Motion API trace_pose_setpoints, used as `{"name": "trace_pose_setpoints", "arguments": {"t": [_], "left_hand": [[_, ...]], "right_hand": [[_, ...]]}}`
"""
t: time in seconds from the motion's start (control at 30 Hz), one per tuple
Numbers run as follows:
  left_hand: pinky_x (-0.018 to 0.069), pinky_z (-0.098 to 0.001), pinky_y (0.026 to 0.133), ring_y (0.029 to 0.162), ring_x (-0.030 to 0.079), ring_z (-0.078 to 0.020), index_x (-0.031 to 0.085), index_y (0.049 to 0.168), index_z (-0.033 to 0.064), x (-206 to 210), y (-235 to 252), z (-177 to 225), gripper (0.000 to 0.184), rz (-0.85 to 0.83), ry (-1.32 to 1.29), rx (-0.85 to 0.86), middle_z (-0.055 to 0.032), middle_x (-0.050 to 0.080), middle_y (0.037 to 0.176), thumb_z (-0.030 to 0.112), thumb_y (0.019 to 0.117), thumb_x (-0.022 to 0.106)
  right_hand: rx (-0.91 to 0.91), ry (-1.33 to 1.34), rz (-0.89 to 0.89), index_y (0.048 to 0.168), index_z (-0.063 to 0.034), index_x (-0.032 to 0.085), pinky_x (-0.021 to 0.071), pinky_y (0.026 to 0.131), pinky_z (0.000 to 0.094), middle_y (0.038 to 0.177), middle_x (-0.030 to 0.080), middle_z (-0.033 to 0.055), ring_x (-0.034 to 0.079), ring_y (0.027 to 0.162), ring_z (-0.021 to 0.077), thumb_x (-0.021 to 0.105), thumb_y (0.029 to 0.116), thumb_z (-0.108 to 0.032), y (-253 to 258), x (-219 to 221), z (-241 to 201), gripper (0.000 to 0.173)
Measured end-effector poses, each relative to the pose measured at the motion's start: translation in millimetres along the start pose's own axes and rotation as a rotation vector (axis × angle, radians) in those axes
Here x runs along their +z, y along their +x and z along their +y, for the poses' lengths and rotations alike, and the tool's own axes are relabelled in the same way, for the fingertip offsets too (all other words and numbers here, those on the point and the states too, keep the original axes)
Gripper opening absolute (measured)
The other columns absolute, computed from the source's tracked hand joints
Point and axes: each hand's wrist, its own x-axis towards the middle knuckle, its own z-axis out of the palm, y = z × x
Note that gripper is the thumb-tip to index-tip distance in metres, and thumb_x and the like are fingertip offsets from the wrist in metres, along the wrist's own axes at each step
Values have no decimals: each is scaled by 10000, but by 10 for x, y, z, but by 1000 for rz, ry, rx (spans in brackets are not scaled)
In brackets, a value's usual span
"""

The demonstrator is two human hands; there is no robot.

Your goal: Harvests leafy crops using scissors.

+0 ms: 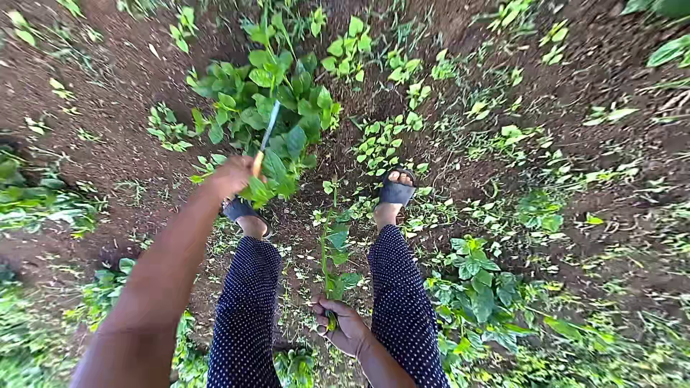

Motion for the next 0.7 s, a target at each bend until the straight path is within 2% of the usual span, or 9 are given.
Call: {"name": "trace_pose_setpoints", "arguments": {"t": [0.07, 0.1, 0.17, 0.27, 0.4, 0.47, 0.57, 0.63, 0.7], "left_hand": [[518, -612, 941, 1031, 673, -387, 636, 1256, -11, 240, -69, -1, 321, 8, 145, -19, -237, 694, 1109, 104, 964, 702], [510, -635, 946, 1048, 666, -415, 638, 1244, -8, 355, -164, -28, 325, 1, 196, -23, -255, 684, 1118, 141, 964, 711], [482, -618, 1008, 1135, 640, -420, 608, 1313, -15, 507, -475, -85, 392, -63, 236, -56, -268, 658, 1207, 202, 993, 674], [471, -608, 1036, 1167, 633, -428, 590, 1355, -30, 553, -1137, -234, 428, -60, 236, -47, -281, 650, 1241, 247, 1030, 617], [445, -606, 1067, 1225, 602, -438, 538, 1424, -25, 467, -2338, -336, 429, 21, 129, -109, -297, 619, 1305, 187, 1052, 567], [445, -625, 1056, 1226, 603, -462, 559, 1404, -35, 424, -2851, -364, 411, 92, 143, -162, -314, 622, 1302, 183, 1056, 562], [466, -637, 1037, 1212, 617, -476, 567, 1383, -45, 440, -3374, -421, 413, 160, 148, -248, -320, 631, 1288, 214, 1061, 556], [470, -628, 1036, 1210, 623, -465, 583, 1369, -43, 495, -3622, -340, 427, 173, 143, -258, -310, 641, 1281, 258, 1068, 546], [482, -624, 1023, 1192, 637, -446, 593, 1353, -32, 564, -3804, -185, 438, 139, 167, -241, -293, 650, 1272, 295, 1068, 534]], "right_hand": [[-97, -30, 51, 1045, -48, 640, 473, 504, 191, 730, 602, -11, 534, 543, 52, 328, 1116, -165, -170, 101, -86, 341], [-143, -39, 70, 1063, -40, 642, 476, 500, 191, 717, 598, -12, 533, 533, 52, 318, 1121, -182, -293, 141, -129, 358], [-218, -70, 74, 1094, -46, 638, 473, 498, 197, 700, 575, -23, 519, 526, 54, 310, 1122, -195, -617, 211, -236, 362], [-300, -103, 47, 1124, -45, 624, 465, 479, 192, 681, 569, -24, 510, 505, 46, 311, 1120, -185, -1201, 284, -405, 343], [-419, -211, 43, 1165, -49, 622, 464, 499, 192, 673, 548, -46, 497, 509, 38, 281, 1123, -188, -2164, 267, -536, 370], [-496, -268, -15, 1164, -64, 616, 468, 513, 188, 662, 548, -69, 502, 513, 26, 242, 1120, -186, -2652, 184, -602, 396], [-596, -262, -63, 1229, -87, 573, 466, 501, 198, 643, 533, -73, 502, 503, 32, 234, 1123, -203, -3242, -38, -687, 373], [-668, -188, -19, 1192, -104, 557, 473, 481, 212, 663, 551, -51, 515, 499, 48, 243, 1129, -247, -3601, -121, -751, 350], [-752, -86, 31, 1091, -101, 561, 499, 480, 232, 702, 589, -23, 557, 523, 72, 279, 1127, -267, -3926, -155, -778, 328]]}}
